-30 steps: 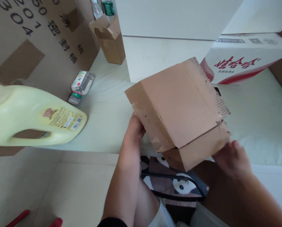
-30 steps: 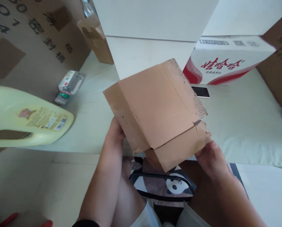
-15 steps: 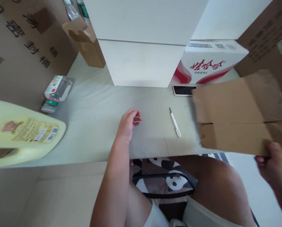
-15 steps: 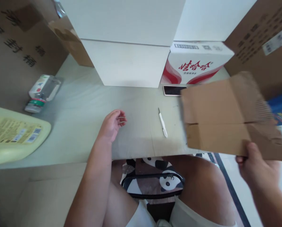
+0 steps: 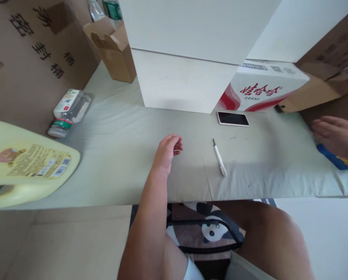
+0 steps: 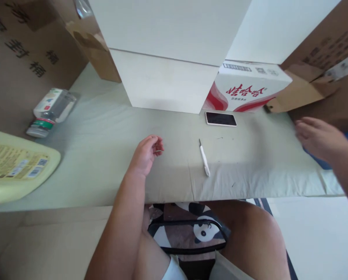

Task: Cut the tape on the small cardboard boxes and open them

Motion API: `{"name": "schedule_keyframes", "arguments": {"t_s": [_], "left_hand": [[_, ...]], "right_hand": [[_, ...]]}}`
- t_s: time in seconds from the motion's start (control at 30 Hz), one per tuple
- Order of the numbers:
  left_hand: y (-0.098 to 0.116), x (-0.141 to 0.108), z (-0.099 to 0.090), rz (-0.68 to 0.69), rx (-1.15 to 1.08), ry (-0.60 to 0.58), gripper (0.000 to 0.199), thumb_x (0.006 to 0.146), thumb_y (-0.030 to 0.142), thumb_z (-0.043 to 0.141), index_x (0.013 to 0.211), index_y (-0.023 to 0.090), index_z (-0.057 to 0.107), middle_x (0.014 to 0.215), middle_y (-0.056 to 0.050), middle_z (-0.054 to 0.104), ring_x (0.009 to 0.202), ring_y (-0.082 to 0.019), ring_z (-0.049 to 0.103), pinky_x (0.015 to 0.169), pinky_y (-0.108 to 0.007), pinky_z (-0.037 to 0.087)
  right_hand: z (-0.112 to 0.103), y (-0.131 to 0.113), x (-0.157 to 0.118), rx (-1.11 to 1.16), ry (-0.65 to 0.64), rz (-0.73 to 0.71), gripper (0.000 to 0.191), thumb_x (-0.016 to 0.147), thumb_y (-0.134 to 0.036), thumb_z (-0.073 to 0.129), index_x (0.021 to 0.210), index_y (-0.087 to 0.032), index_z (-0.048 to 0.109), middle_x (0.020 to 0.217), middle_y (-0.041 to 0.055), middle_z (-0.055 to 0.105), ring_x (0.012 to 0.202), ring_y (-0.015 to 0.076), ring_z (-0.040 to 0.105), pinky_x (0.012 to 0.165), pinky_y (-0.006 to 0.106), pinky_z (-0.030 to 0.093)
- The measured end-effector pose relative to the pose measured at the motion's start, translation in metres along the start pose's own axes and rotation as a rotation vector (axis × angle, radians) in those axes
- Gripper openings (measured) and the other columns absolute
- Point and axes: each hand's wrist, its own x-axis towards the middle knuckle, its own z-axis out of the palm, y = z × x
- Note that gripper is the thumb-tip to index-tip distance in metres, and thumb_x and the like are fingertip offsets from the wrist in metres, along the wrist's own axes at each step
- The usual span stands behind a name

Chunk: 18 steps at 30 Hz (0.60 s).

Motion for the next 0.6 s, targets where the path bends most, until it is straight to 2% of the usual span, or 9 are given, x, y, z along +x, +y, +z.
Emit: {"name": "schedule_keyframes", "arguments": {"t_s": [0.1,0.2,0.27,0.37,0.43,0.5,0.53,0.57,0.6], "left_hand": [[0.001,-0.002,-0.005,0.011,-0.021,-0.011,0.017,0.079,0.035,0.06,0.078,0.018,0.061,0.074,0.001,0.059,0.064,-0.009,0.057,0.063,-0.024,0.04],[0.003,-0.009,-0.019,0.017,-0.058,0.005,0.016,0.079,0.033,0.059,0.076,0.018,0.06,0.07,0.001,0.058,0.06,-0.008,0.056,0.059,-0.022,0.039],[0.005,-0.015,-0.033,0.001,-0.114,0.0,0.018,0.078,0.031,0.059,0.067,0.019,0.052,0.056,0.005,0.046,0.047,-0.005,0.042,0.049,-0.02,0.029],[0.011,-0.025,-0.06,-0.077,-0.296,-0.164,0.037,0.081,0.037,0.054,0.056,0.023,0.031,0.043,0.011,0.019,0.036,-0.003,0.014,0.042,-0.021,0.011],[0.015,-0.03,-0.078,-0.09,-0.388,-0.252,0.041,0.081,0.04,0.051,0.054,0.023,0.026,0.041,0.011,0.015,0.036,-0.003,0.01,0.041,-0.021,0.009],[0.018,-0.031,-0.091,-0.08,-0.441,-0.278,0.042,0.08,0.04,0.052,0.053,0.023,0.024,0.04,0.011,0.014,0.035,-0.002,0.011,0.04,-0.021,0.009],[0.019,-0.03,-0.095,-0.079,-0.469,-0.285,0.043,0.079,0.041,0.052,0.052,0.023,0.024,0.04,0.011,0.014,0.035,-0.002,0.011,0.04,-0.021,0.008],[0.02,-0.028,-0.099,-0.079,-0.499,-0.286,0.043,0.078,0.042,0.053,0.052,0.023,0.024,0.04,0.011,0.014,0.035,-0.002,0.011,0.04,-0.021,0.008],[0.021,-0.025,-0.101,-0.082,-0.525,-0.287,0.043,0.077,0.044,0.053,0.052,0.023,0.024,0.04,0.011,0.014,0.035,-0.002,0.011,0.039,-0.021,0.007]], "right_hand": [[0.06,0.021,-0.019,-0.166,-0.18,0.075,0.027,0.084,0.009,0.062,0.068,-0.011,0.07,0.074,0.0083,0.069,0.073,0.0103,0.063,0.069,0.029,0.046],[0.131,0.033,-0.055,-0.275,-0.46,0.028,0.018,0.085,0.001,0.067,0.075,-0.011,0.076,0.081,0.0086,0.074,0.079,0.0109,0.064,0.077,0.026,0.047],[0.185,0.033,-0.084,-0.303,-0.637,-0.048,0.018,0.085,0.0,0.067,0.078,-0.013,0.078,0.082,0.0063,0.076,0.082,0.0112,0.065,0.079,0.024,0.048],[0.27,0.023,-0.129,-0.304,-0.864,-0.183,0.02,0.08,0.001,0.07,0.084,-0.016,0.079,0.085,0.0027,0.077,0.083,0.0118,0.065,0.078,0.023,0.049],[0.328,0.014,-0.159,-0.291,-0.978,-0.355,0.022,0.076,0.002,0.069,0.084,-0.017,0.079,0.082,0.0007,0.075,0.075,0.0104,0.063,0.073,0.022,0.049],[0.388,0.002,-0.187,-0.239,-1.042,-0.501,0.018,0.075,-0.001,0.067,0.083,-0.014,0.076,0.078,-0.0005,0.073,0.067,0.0085,0.062,0.07,0.021,0.051],[0.419,-0.005,-0.2,-0.195,-1.046,-0.52,0.015,0.076,-0.003,0.064,0.083,-0.011,0.075,0.079,-0.0011,0.072,0.068,0.0072,0.063,0.071,0.021,0.051],[0.449,-0.014,-0.211,-0.137,-1.017,-0.502,0.013,0.077,-0.005,0.059,0.081,-0.007,0.072,0.083,-0.0016,0.071,0.072,0.0055,0.066,0.073,0.02,0.051],[0.479,-0.023,-0.22,-0.063,-0.947,-0.451,0.021,0.08,-0.007,0.047,0.076,-0.003,0.067,0.092,-0.0014,0.069,0.08,0.0031,0.068,0.077,0.02,0.05]]}}
